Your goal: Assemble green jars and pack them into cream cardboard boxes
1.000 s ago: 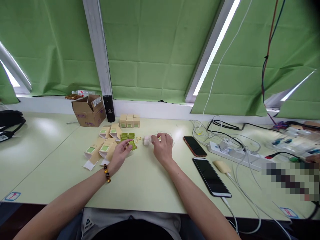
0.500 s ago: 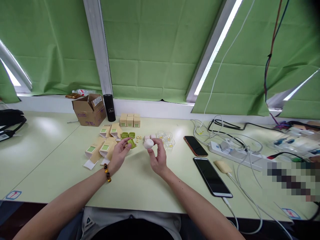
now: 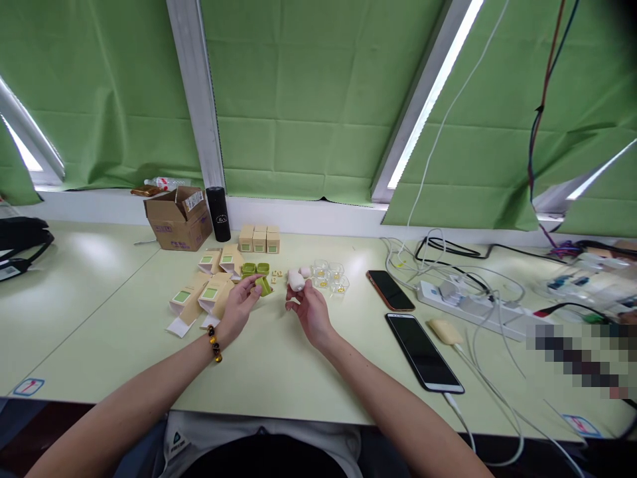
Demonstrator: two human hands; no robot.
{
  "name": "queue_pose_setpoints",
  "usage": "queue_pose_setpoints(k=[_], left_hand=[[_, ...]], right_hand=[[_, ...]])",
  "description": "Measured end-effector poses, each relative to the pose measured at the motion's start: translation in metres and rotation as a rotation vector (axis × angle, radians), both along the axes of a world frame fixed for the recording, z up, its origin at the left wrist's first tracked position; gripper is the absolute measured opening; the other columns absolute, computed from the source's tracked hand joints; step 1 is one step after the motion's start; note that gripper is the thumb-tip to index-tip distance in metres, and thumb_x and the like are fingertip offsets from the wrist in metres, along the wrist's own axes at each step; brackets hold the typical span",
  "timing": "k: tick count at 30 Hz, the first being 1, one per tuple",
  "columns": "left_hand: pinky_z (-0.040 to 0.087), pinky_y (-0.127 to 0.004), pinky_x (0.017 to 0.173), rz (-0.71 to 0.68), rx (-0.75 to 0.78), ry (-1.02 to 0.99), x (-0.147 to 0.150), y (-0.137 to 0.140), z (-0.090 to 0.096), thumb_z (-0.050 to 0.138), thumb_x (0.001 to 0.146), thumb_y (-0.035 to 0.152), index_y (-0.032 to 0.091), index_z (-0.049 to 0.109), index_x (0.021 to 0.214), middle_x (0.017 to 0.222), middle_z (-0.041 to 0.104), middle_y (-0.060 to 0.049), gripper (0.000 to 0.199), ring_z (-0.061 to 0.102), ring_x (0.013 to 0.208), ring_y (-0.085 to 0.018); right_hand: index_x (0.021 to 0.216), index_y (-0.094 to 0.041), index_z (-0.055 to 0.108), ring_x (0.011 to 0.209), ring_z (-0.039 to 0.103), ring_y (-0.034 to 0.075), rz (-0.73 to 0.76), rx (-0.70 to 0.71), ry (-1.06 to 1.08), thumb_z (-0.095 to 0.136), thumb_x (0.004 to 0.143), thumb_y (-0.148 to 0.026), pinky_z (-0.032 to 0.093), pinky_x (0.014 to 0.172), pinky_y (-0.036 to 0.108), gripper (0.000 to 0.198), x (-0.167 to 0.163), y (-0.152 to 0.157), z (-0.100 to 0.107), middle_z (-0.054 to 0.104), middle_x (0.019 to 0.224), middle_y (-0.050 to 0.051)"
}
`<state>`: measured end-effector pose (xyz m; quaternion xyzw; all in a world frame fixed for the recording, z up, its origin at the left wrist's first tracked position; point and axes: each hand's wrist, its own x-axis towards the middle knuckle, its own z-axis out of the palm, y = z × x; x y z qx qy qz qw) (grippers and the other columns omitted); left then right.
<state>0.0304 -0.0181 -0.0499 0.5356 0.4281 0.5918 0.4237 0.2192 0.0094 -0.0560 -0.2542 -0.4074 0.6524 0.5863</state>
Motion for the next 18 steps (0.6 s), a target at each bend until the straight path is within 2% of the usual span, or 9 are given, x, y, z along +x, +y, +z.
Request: queue_pose_setpoints(k=[5, 9, 15, 18], left_hand=[[0.048, -0.033, 0.087, 0.006, 0.004, 0.011, 0.0, 0.0001, 0.0004, 0.072, 0.09, 0.059, 0.016, 0.064, 0.132, 0.109, 0.076, -0.011, 0.06, 0.067, 0.105, -0.024], [0.049, -0.033, 0.086, 0.022, 0.018, 0.028, -0.0002, 0.0003, 0.001, 0.071, 0.091, 0.059, 0.017, 0.065, 0.13, 0.108, 0.075, -0.009, 0.058, 0.067, 0.102, -0.023], [0.05, -0.035, 0.092, -0.017, 0.024, -0.006, 0.001, -0.0021, 0.0032, 0.071, 0.091, 0.058, 0.017, 0.064, 0.13, 0.115, 0.075, -0.011, 0.058, 0.069, 0.105, -0.024], [0.051, -0.036, 0.096, -0.063, 0.035, -0.028, 0.0023, -0.0038, 0.0054, 0.072, 0.091, 0.056, 0.017, 0.064, 0.13, 0.117, 0.075, -0.012, 0.055, 0.069, 0.107, -0.024]], right_hand=[[0.092, -0.02, 0.072, 0.083, 0.066, 0.02, 0.012, 0.03, -0.003, 0.079, 0.082, -0.064, 0.058, 0.062, 0.03, 0.046, 0.0016, -0.0014, 0.0027, 0.07, 0.089, 0.006], [0.107, -0.024, 0.068, 0.097, 0.071, 0.024, 0.051, 0.104, -0.033, 0.088, 0.079, -0.049, 0.064, 0.078, 0.04, 0.043, 0.0028, -0.0044, 0.0062, 0.075, 0.105, 0.007], [0.107, -0.025, 0.064, 0.1, 0.064, 0.021, -0.106, 0.275, -0.21, 0.09, 0.075, -0.042, 0.063, 0.076, 0.032, 0.044, 0.0049, -0.0044, 0.0039, 0.067, 0.109, 0.005], [0.11, -0.025, 0.067, 0.106, 0.064, 0.021, -0.111, 0.308, -0.255, 0.088, 0.077, -0.042, 0.063, 0.087, 0.034, 0.042, 0.0053, -0.0041, 0.0025, 0.066, 0.115, 0.007]])
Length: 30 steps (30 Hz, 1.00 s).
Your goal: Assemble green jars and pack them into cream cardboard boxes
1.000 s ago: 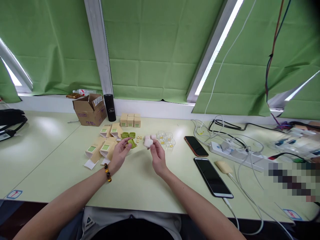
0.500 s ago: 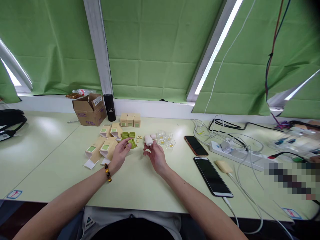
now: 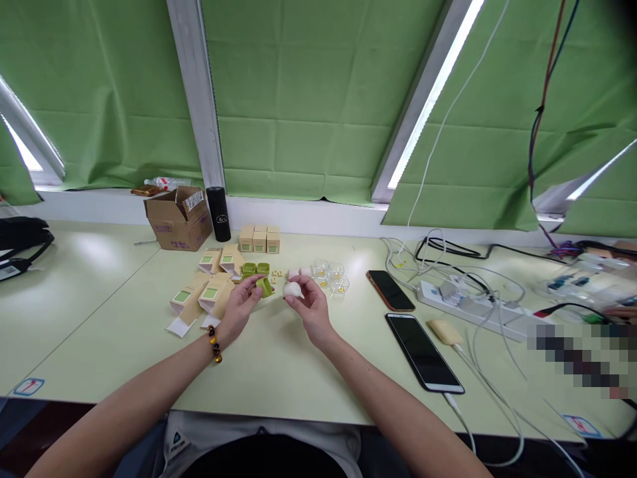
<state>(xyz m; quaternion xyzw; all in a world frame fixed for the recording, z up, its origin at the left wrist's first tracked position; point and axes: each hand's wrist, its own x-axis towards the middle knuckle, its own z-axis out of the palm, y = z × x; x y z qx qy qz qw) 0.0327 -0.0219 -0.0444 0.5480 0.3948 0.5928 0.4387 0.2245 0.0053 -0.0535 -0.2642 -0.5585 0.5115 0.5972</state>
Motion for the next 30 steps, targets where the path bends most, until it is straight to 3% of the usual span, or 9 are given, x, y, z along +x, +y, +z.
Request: queue_pose_setpoints(k=[6, 9, 15, 21, 30], left_hand=[[0.051, -0.037, 0.102, -0.025, 0.019, 0.029, 0.0007, -0.001, 0.0009, 0.073, 0.091, 0.054, 0.019, 0.067, 0.132, 0.132, 0.071, -0.013, 0.054, 0.065, 0.123, -0.028], [0.049, -0.039, 0.108, -0.017, 0.04, 0.1, 0.0005, -0.0014, 0.0009, 0.07, 0.093, 0.055, 0.02, 0.07, 0.131, 0.139, 0.069, -0.012, 0.051, 0.062, 0.128, -0.029], [0.048, -0.041, 0.11, -0.001, 0.08, 0.229, -0.0002, -0.0012, -0.0028, 0.064, 0.098, 0.054, 0.022, 0.071, 0.133, 0.136, 0.071, -0.012, 0.048, 0.063, 0.128, -0.03], [0.051, -0.039, 0.1, 0.032, 0.105, 0.278, -0.0002, 0.0018, -0.0087, 0.063, 0.099, 0.053, 0.023, 0.064, 0.141, 0.129, 0.071, -0.012, 0.052, 0.065, 0.112, -0.026], [0.05, -0.039, 0.101, 0.04, 0.156, 0.4, 0.0001, -0.0009, -0.0064, 0.063, 0.099, 0.049, 0.024, 0.068, 0.133, 0.133, 0.07, -0.011, 0.042, 0.064, 0.116, -0.027]], right_hand=[[0.122, -0.027, 0.071, 0.113, 0.068, 0.024, 0.016, 0.012, -0.036, 0.085, 0.08, -0.046, 0.06, 0.1, 0.041, 0.048, -0.0039, -0.0011, -0.0003, 0.067, 0.127, 0.009], [0.124, -0.026, 0.07, 0.103, 0.07, 0.022, 0.003, -0.027, -0.019, 0.087, 0.078, -0.044, 0.061, 0.096, 0.04, 0.052, -0.0062, -0.0015, -0.0005, 0.072, 0.118, 0.008], [0.106, -0.024, 0.075, 0.085, 0.071, 0.02, -0.009, -0.09, 0.004, 0.089, 0.077, -0.043, 0.061, 0.084, 0.037, 0.038, -0.0076, -0.0012, 0.0007, 0.076, 0.091, 0.004], [0.101, -0.023, 0.077, 0.076, 0.069, 0.019, 0.001, -0.096, -0.027, 0.089, 0.076, -0.046, 0.06, 0.078, 0.036, 0.036, -0.0077, -0.0023, 0.0015, 0.076, 0.083, 0.003], [0.098, -0.023, 0.077, 0.071, 0.07, 0.019, 0.011, -0.133, -0.041, 0.092, 0.07, -0.045, 0.061, 0.074, 0.036, 0.039, -0.0084, -0.0035, 0.003, 0.076, 0.077, 0.002]])
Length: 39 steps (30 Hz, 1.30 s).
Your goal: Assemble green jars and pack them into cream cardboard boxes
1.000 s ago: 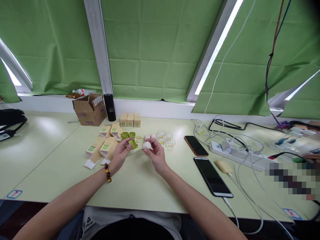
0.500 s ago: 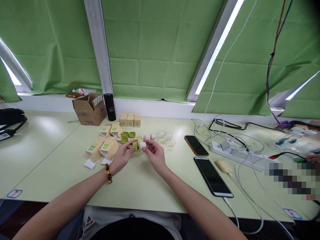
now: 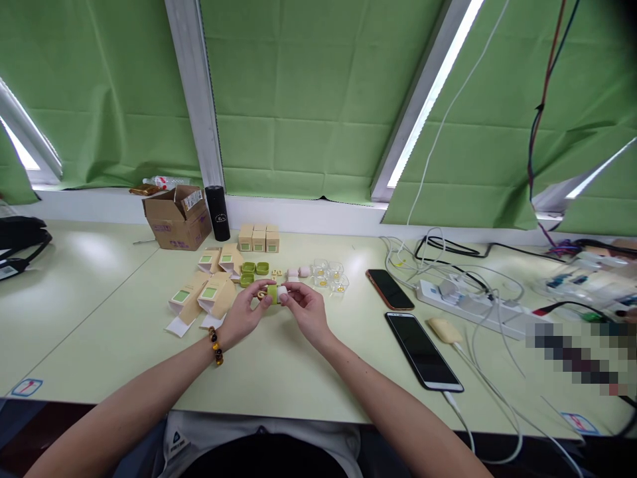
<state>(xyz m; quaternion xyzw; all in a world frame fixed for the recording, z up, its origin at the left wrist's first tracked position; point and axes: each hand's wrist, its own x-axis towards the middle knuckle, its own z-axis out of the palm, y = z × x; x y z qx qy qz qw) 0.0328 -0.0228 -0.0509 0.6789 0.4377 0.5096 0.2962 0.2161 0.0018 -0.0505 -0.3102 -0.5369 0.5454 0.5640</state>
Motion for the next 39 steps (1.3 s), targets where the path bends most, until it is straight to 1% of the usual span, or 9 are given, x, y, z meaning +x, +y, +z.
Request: queue_pose_setpoints(k=[7, 17, 22, 25, 28, 31, 34, 37, 39], left_hand=[[0.051, -0.045, 0.106, 0.051, 0.133, 0.204, 0.003, -0.007, 0.005, 0.075, 0.092, 0.036, 0.024, 0.061, 0.141, 0.136, 0.064, -0.012, 0.053, 0.057, 0.128, -0.029], [0.05, -0.048, 0.113, 0.115, 0.247, 0.204, 0.005, -0.005, -0.004, 0.072, 0.095, 0.034, 0.026, 0.06, 0.142, 0.139, 0.063, -0.012, 0.049, 0.059, 0.132, -0.029], [0.053, -0.044, 0.107, 0.111, 0.285, 0.194, 0.007, -0.007, -0.007, 0.069, 0.097, 0.032, 0.026, 0.046, 0.153, 0.137, 0.064, -0.013, 0.061, 0.063, 0.125, -0.027], [0.053, -0.043, 0.105, 0.089, 0.283, 0.181, 0.009, -0.01, -0.006, 0.067, 0.098, 0.031, 0.024, 0.049, 0.146, 0.132, 0.064, -0.013, 0.051, 0.064, 0.119, -0.025], [0.051, -0.042, 0.107, 0.069, 0.247, 0.148, 0.012, -0.011, -0.003, 0.064, 0.1, 0.032, 0.023, 0.05, 0.146, 0.141, 0.056, -0.015, 0.048, 0.058, 0.128, -0.027], [0.05, -0.041, 0.108, 0.06, 0.188, 0.02, 0.012, -0.009, -0.001, 0.06, 0.103, 0.036, 0.023, 0.051, 0.146, 0.145, 0.051, -0.016, 0.047, 0.052, 0.135, -0.028], [0.053, -0.038, 0.099, -0.03, -0.009, -0.174, 0.01, -0.005, 0.003, 0.058, 0.103, 0.044, 0.022, 0.05, 0.148, 0.133, 0.058, -0.014, 0.05, 0.06, 0.119, -0.025], [0.054, -0.033, 0.086, -0.13, -0.205, -0.372, 0.011, -0.004, 0.006, 0.061, 0.101, 0.05, 0.021, 0.051, 0.148, 0.117, 0.064, -0.01, 0.056, 0.063, 0.097, -0.02], [0.053, -0.031, 0.083, -0.204, -0.283, -0.484, 0.013, -0.005, 0.006, 0.065, 0.099, 0.051, 0.02, 0.057, 0.142, 0.111, 0.066, -0.009, 0.054, 0.062, 0.091, -0.018]], right_hand=[[0.099, -0.02, 0.073, 0.071, 0.073, 0.019, -0.023, 0.006, -0.051, 0.087, 0.073, -0.05, 0.062, 0.072, 0.034, 0.041, -0.001, 0.0, 0.0, 0.077, 0.077, 0.003], [0.097, -0.023, 0.064, 0.066, 0.071, 0.016, 0.045, -0.014, 0.033, 0.09, 0.07, -0.043, 0.061, 0.071, 0.032, 0.042, -0.005, -0.002, -0.001, 0.072, 0.08, -0.002], [0.089, -0.024, 0.059, 0.065, 0.069, 0.014, 0.065, -0.01, 0.074, 0.092, 0.069, -0.04, 0.06, 0.068, 0.029, 0.043, -0.005, -0.002, -0.001, 0.069, 0.081, -0.004], [0.086, -0.024, 0.057, 0.066, 0.068, 0.014, 0.079, 0.012, 0.063, 0.091, 0.072, -0.043, 0.06, 0.069, 0.029, 0.041, -0.005, -0.001, -0.002, 0.067, 0.079, -0.004], [0.087, -0.024, 0.056, 0.067, 0.068, 0.014, 0.091, 0.042, 0.06, 0.089, 0.076, -0.047, 0.061, 0.071, 0.03, 0.041, -0.005, -0.002, -0.002, 0.066, 0.079, -0.004], [0.096, -0.024, 0.057, 0.074, 0.071, 0.016, 0.113, 0.112, 0.002, 0.084, 0.081, -0.046, 0.062, 0.078, 0.034, 0.038, -0.003, -0.006, -0.001, 0.068, 0.088, -0.001], [0.108, -0.024, 0.06, 0.08, 0.07, 0.016, 0.045, 0.277, -0.189, 0.079, 0.087, -0.035, 0.061, 0.081, 0.035, 0.031, 0.0, -0.01, -0.001, 0.069, 0.097, 0.001], [0.113, -0.025, 0.062, 0.078, 0.066, 0.017, -0.124, 0.49, -0.402, 0.074, 0.091, -0.027, 0.059, 0.075, 0.034, 0.024, 0.004, -0.011, -0.003, 0.067, 0.097, 0.003], [0.117, -0.025, 0.063, 0.078, 0.064, 0.017, -0.234, 0.624, -0.499, 0.072, 0.093, -0.027, 0.059, 0.07, 0.034, 0.026, 0.006, -0.011, -0.006, 0.064, 0.104, 0.005]])
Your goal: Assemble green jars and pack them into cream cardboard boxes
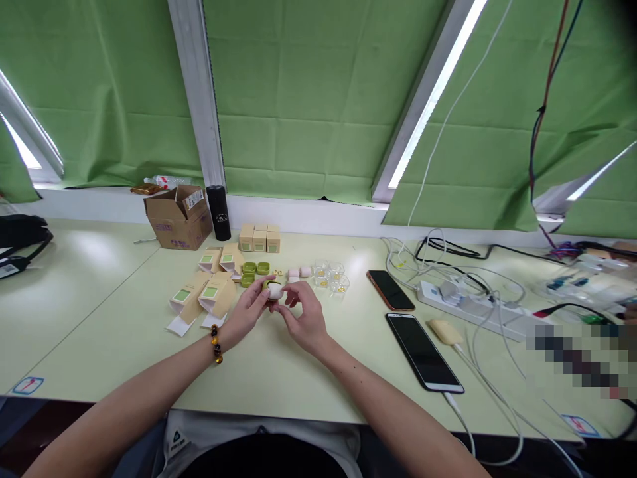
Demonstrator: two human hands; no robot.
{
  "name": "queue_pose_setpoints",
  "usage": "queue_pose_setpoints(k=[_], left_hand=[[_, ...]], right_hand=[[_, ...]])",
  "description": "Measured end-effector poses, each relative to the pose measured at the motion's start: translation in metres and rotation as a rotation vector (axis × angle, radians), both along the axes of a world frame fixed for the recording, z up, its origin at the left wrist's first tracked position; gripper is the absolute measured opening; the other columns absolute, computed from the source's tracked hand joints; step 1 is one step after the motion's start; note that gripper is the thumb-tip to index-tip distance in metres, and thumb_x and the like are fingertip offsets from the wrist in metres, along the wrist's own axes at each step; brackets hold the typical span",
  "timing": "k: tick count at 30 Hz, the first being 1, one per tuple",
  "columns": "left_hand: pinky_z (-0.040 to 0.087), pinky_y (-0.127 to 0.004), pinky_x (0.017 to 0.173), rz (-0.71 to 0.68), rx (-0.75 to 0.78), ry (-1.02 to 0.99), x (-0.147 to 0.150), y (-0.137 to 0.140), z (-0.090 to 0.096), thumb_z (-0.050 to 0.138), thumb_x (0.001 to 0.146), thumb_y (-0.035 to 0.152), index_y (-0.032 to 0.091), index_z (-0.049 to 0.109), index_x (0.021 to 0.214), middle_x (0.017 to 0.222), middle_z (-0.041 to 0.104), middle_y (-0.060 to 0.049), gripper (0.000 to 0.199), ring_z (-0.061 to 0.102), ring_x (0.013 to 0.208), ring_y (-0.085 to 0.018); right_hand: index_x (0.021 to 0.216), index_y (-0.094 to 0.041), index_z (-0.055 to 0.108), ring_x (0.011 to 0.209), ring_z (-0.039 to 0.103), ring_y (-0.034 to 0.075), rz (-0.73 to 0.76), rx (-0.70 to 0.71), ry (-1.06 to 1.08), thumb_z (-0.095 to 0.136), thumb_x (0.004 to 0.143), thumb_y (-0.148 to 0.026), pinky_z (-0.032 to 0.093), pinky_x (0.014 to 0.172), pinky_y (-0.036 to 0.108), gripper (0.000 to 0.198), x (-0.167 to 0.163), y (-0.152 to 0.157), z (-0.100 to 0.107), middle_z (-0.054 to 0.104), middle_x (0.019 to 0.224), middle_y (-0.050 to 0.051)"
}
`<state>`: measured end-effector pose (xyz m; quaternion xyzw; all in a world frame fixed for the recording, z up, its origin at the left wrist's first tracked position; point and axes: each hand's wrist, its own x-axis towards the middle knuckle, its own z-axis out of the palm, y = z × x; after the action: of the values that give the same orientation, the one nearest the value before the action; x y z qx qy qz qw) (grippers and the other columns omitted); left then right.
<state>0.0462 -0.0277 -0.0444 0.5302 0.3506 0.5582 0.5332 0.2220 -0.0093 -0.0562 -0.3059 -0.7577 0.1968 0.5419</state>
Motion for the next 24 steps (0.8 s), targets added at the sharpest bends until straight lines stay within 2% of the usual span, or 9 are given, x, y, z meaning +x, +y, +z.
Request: queue_pose_setpoints(k=[2, 5, 11, 15, 20, 24], left_hand=[[0.052, -0.03, 0.08, -0.073, -0.042, -0.067, 0.0027, -0.0008, -0.0001, 0.069, 0.096, 0.049, 0.02, 0.064, 0.135, 0.109, 0.068, -0.009, 0.049, 0.061, 0.089, -0.017], [0.05, -0.028, 0.08, -0.152, -0.069, -0.114, 0.0041, -0.0016, -0.0016, 0.073, 0.094, 0.043, 0.02, 0.07, 0.129, 0.109, 0.069, -0.009, 0.042, 0.061, 0.092, -0.017], [0.051, -0.029, 0.084, -0.241, -0.08, -0.169, -0.0014, -0.0006, -0.0044, 0.075, 0.094, 0.039, 0.019, 0.072, 0.127, 0.114, 0.07, -0.011, 0.039, 0.063, 0.094, -0.017], [0.052, -0.03, 0.086, -0.217, -0.068, -0.098, -0.0004, -0.0005, -0.004, 0.073, 0.094, 0.041, 0.019, 0.071, 0.128, 0.119, 0.071, -0.012, 0.04, 0.066, 0.098, -0.019], [0.053, -0.029, 0.084, -0.122, -0.044, -0.042, 0.0037, -0.0003, -0.0036, 0.074, 0.092, 0.045, 0.019, 0.071, 0.128, 0.121, 0.072, -0.012, 0.044, 0.067, 0.098, -0.02], [0.053, -0.029, 0.085, -0.075, 0.008, 0.003, 0.0052, 0.0006, -0.0043, 0.073, 0.093, 0.047, 0.019, 0.069, 0.129, 0.123, 0.072, -0.012, 0.046, 0.067, 0.102, -0.02]], right_hand=[[0.125, -0.025, 0.062, 0.08, 0.065, 0.018, -0.065, 0.103, -0.074, 0.072, 0.094, -0.028, 0.06, 0.066, 0.033, 0.033, 0.0012, 0.0003, -0.0023, 0.062, 0.115, 0.009], [0.136, -0.026, 0.061, 0.089, 0.069, 0.02, -0.095, 0.148, -0.155, 0.068, 0.097, -0.027, 0.063, 0.067, 0.032, 0.039, 0.0013, 0.0003, -0.0047, 0.061, 0.122, 0.011], [0.134, -0.023, 0.061, 0.096, 0.071, 0.021, -0.074, 0.199, -0.185, 0.064, 0.099, -0.024, 0.065, 0.072, 0.033, 0.034, 0.0003, 0.0019, -0.0076, 0.063, 0.123, 0.013], [0.133, -0.023, 0.062, 0.098, 0.072, 0.022, -0.111, 0.248, -0.227, 0.062, 0.101, -0.026, 0.065, 0.072, 0.034, 0.032, -0.0001, 0.0025, -0.0085, 0.065, 0.123, 0.014], [0.135, -0.022, 0.061, 0.101, 0.072, 0.024, -0.148, 0.334, -0.275, 0.06, 0.102, -0.026, 0.064, 0.071, 0.033, 0.033, 0.0001, 0.0023, -0.0055, 0.067, 0.116, 0.013], [0.131, -0.02, 0.062, 0.093, 0.071, 0.023, -0.15, 0.391, -0.287, 0.059, 0.102, -0.026, 0.061, 0.064, 0.031, 0.03, 0.0016, 0.0025, -0.0017, 0.067, 0.106, 0.012]])
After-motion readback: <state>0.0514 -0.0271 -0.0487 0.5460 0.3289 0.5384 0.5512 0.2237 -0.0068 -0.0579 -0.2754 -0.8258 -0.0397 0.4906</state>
